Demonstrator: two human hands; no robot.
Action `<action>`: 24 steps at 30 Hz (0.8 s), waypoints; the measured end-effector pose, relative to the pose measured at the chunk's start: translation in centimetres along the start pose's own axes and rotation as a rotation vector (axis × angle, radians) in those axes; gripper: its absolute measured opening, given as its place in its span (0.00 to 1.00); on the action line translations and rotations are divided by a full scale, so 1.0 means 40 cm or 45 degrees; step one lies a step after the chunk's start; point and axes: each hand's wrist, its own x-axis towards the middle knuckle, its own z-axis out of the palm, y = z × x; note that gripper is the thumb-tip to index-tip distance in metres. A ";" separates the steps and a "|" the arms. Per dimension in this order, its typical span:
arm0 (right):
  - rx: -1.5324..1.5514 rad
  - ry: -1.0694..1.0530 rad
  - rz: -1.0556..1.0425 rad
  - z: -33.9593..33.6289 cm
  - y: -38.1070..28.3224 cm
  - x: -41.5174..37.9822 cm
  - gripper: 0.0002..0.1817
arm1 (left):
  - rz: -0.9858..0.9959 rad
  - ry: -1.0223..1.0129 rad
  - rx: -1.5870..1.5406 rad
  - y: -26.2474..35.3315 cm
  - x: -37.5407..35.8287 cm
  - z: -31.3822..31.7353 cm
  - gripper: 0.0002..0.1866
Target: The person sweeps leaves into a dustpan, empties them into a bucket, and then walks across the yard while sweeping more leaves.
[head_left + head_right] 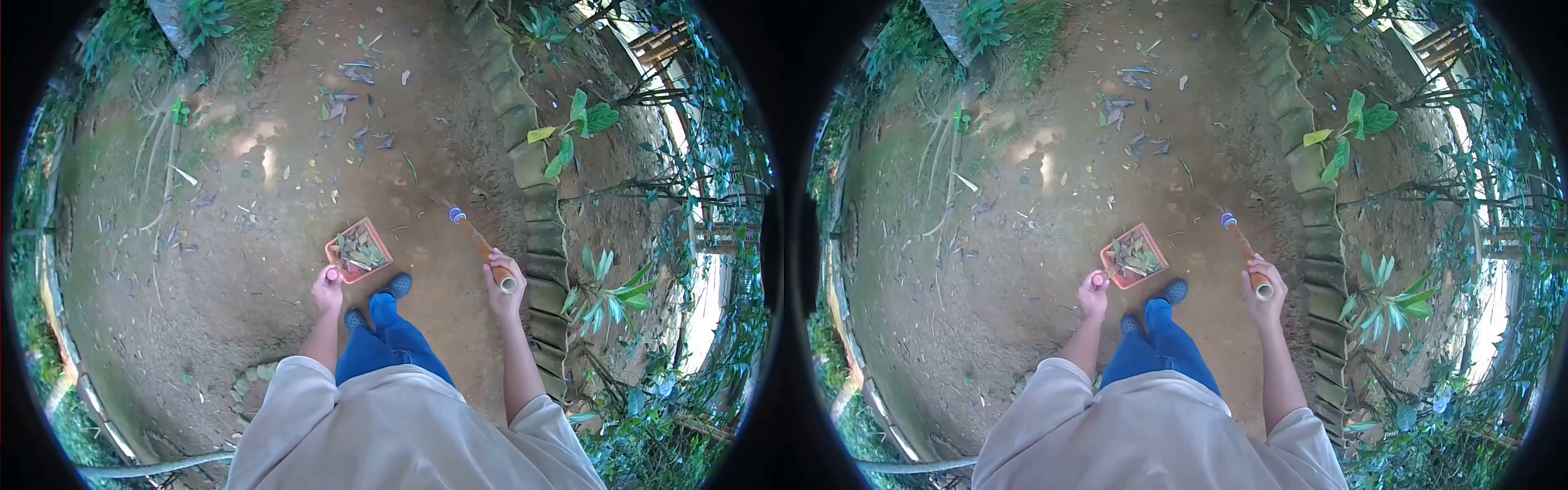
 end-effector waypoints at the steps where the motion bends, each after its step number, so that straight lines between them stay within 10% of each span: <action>1: 0.011 -0.031 0.003 0.004 -0.007 -0.010 0.12 | 0.007 -0.001 0.073 0.013 -0.004 -0.005 0.21; 24: 0.261 0.047 0.147 -0.128 -0.168 -0.061 0.12 | -0.082 -0.082 0.060 0.062 -0.027 -0.017 0.23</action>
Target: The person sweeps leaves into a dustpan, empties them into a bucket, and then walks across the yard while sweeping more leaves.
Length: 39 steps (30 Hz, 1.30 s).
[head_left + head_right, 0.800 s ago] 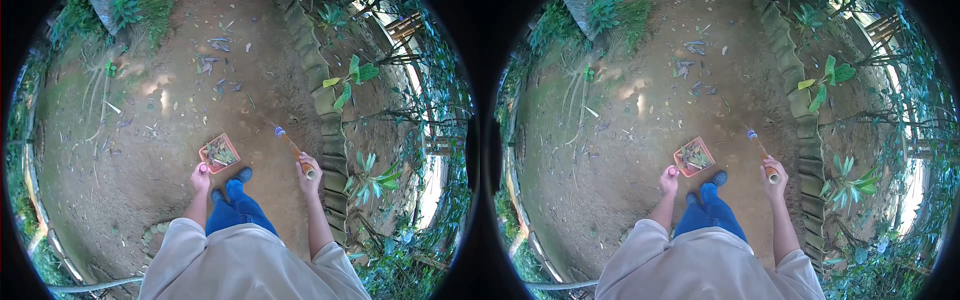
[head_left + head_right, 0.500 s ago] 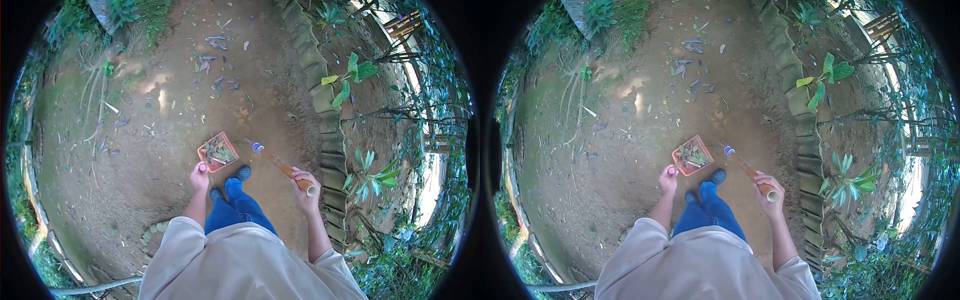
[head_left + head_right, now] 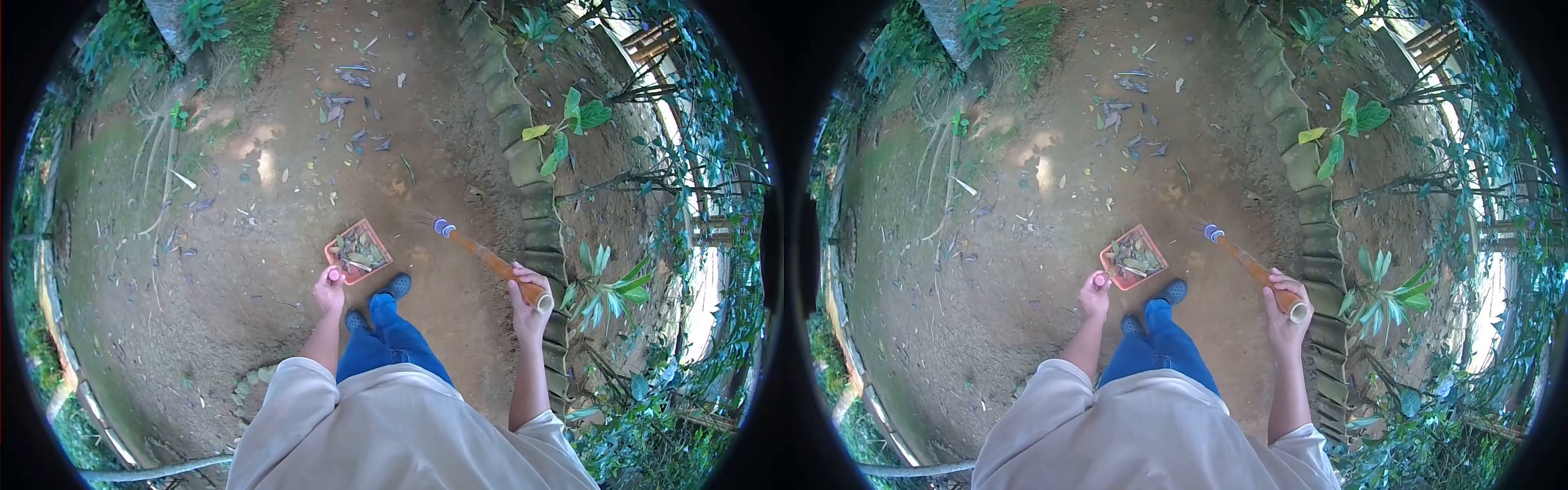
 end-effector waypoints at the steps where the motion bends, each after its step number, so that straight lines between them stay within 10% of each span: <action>1: -0.015 0.034 0.002 0.007 0.007 0.005 0.12 | -0.004 0.008 -0.024 0.004 0.000 0.003 0.23; 39: 0.091 0.055 -0.002 0.012 -0.144 -0.092 0.12 | 0.053 0.094 -0.246 0.029 0.000 -0.076 0.21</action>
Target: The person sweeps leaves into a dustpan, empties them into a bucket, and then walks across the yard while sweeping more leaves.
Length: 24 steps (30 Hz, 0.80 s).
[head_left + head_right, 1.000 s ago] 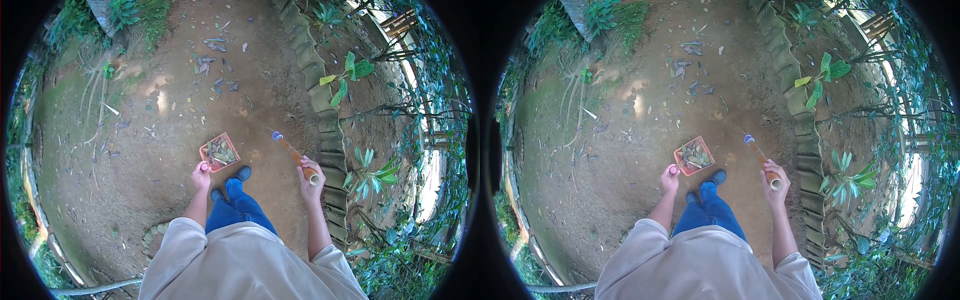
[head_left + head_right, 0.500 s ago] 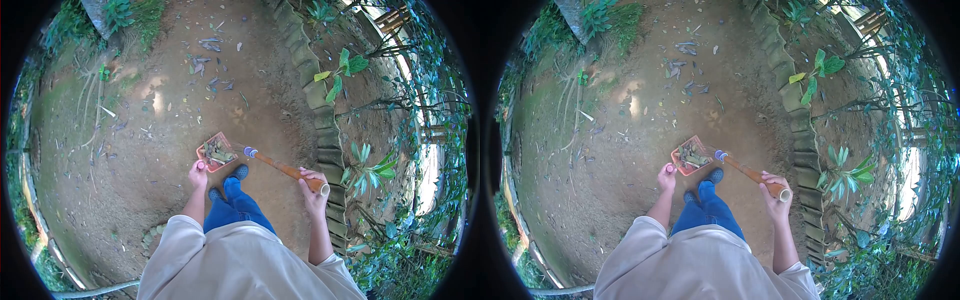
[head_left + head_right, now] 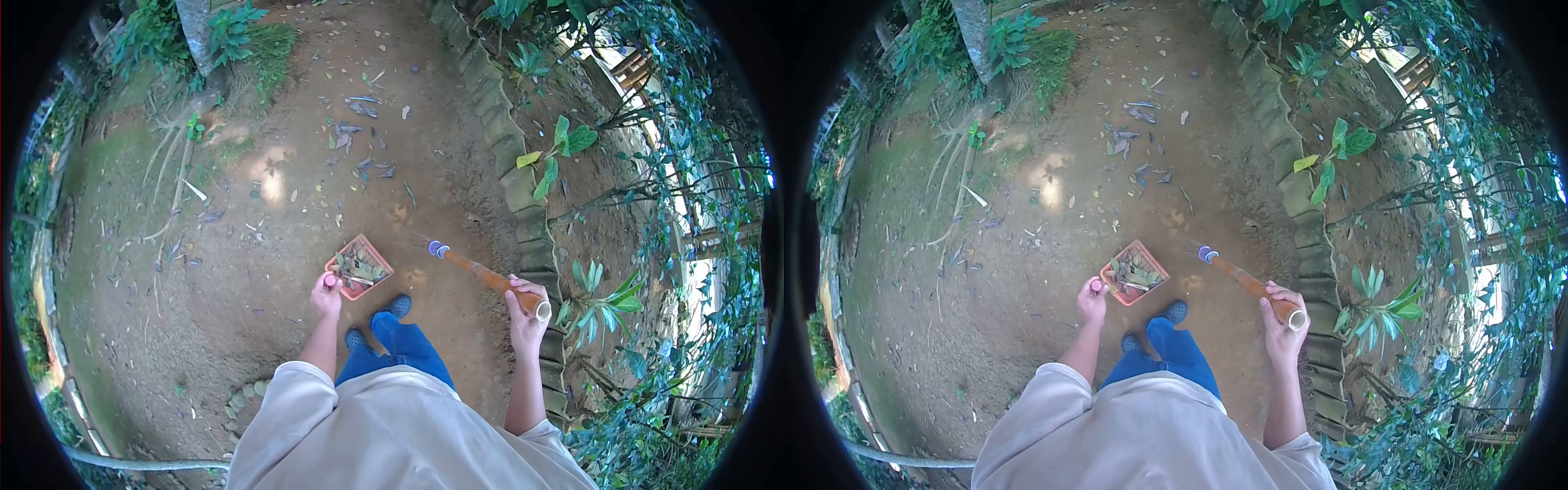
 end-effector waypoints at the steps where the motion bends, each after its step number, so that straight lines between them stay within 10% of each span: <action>1: -0.002 -0.003 0.007 0.003 0.007 0.007 0.12 | -0.006 0.011 0.004 0.009 0.002 -0.001 0.21; 24: -0.307 -0.040 -0.192 0.132 0.338 0.856 0.10 | -0.042 0.086 0.015 0.076 0.318 0.467 0.23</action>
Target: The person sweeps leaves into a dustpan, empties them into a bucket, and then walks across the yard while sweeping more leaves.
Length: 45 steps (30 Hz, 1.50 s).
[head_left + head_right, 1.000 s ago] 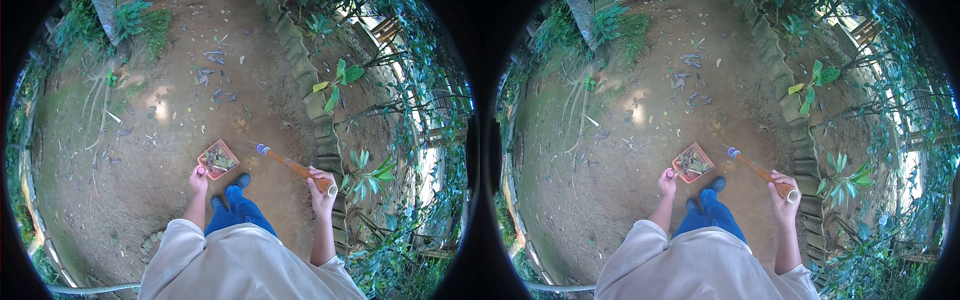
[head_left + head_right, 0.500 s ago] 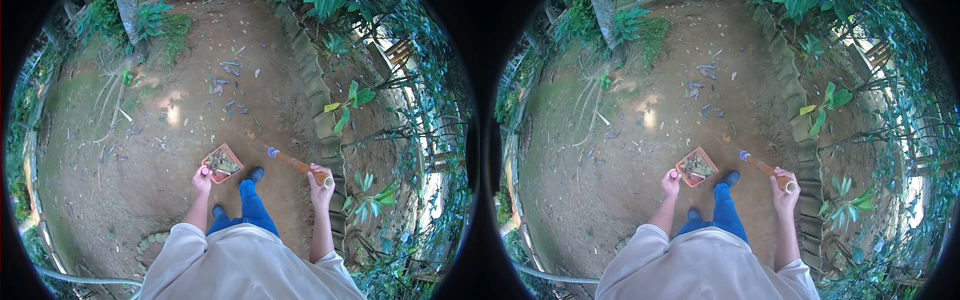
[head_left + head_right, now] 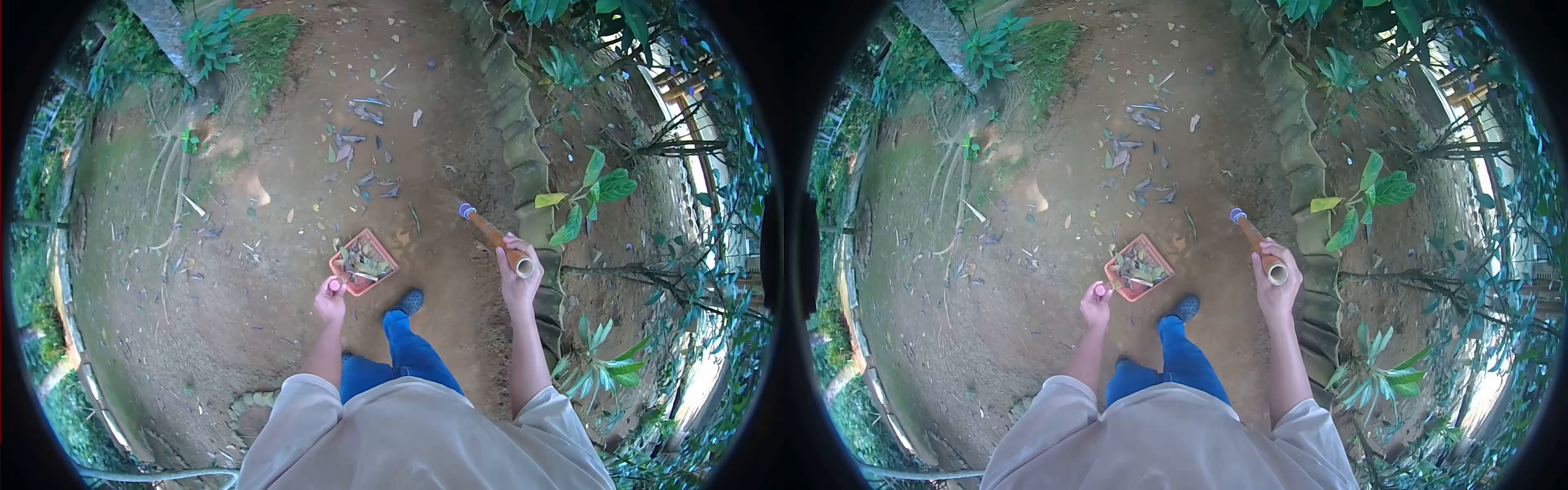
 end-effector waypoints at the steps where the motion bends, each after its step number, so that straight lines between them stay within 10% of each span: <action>1: -0.012 -0.011 -0.032 0.010 0.021 0.024 0.10 | 0.016 0.007 0.020 0.000 0.011 0.027 0.22; 9: -0.121 -0.243 -0.224 0.052 0.118 0.072 0.13 | -0.104 0.014 0.051 0.023 0.045 0.156 0.21; 25: 0.496 -0.189 0.196 -0.108 0.002 0.018 0.14 | -0.066 0.014 -0.046 -0.014 0.029 0.196 0.21; 45: 0.106 -0.262 -0.006 0.001 0.072 -0.078 0.12 | -0.059 0.012 0.029 -0.002 -0.010 0.165 0.20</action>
